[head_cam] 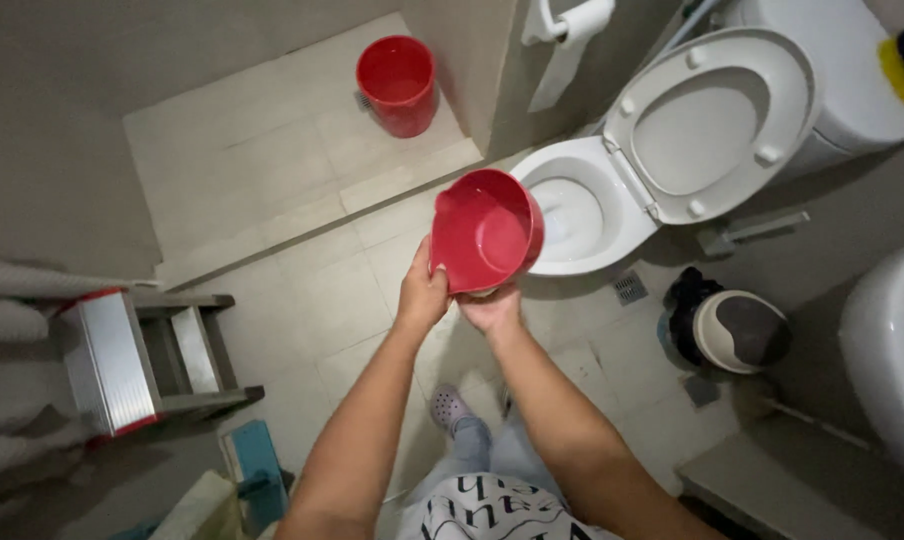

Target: The person pours a white cleaning solution from a red scoop into a toilet bowl and scrubs the interior with a toilet brush. After cleaning, the person rinses the scoop and brush at the sink, then washes their hands and places a mug on a wall-mounted rack.

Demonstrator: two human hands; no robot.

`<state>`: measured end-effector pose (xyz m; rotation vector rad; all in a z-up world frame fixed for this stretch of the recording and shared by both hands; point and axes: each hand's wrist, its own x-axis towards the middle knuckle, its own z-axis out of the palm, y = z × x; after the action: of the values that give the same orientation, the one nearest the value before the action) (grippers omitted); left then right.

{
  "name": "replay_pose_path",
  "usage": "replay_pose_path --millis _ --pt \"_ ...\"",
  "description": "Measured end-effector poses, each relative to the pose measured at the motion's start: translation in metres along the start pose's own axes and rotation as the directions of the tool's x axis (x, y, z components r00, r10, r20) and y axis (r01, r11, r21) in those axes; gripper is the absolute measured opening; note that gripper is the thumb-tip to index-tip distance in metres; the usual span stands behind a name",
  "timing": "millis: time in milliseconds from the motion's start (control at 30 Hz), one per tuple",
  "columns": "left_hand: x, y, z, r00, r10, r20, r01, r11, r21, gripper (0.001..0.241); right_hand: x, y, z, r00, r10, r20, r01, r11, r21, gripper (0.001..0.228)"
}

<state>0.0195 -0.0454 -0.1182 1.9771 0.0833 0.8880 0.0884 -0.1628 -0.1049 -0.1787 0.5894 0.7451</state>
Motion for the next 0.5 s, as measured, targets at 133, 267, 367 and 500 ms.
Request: replay_pose_path --millis 133,267,367,500 --pt "0.024 0.052 0.012 0.861 -0.509 0.014 0.503 0.855 0.127 0.066 0.012 -0.015 -0.021 0.997 -0.02 0.076 0.017 0.999 0.028 0.053" --pt "0.03 0.089 0.026 0.588 -0.806 0.074 0.727 0.566 0.389 0.069 0.006 -0.048 -0.023 0.956 -0.263 0.127 0.278 0.953 -0.123 0.051" --pt "0.012 0.078 0.041 0.636 -0.763 0.118 0.678 0.625 0.387 0.069 -0.007 -0.078 -0.022 0.872 -0.48 0.095 0.482 0.808 -0.338 0.049" --pt "-0.011 0.021 0.064 0.703 -0.649 0.289 0.573 0.759 0.31 0.066 -0.017 -0.14 -0.035 0.821 -0.447 0.356 0.57 0.678 -0.463 0.045"
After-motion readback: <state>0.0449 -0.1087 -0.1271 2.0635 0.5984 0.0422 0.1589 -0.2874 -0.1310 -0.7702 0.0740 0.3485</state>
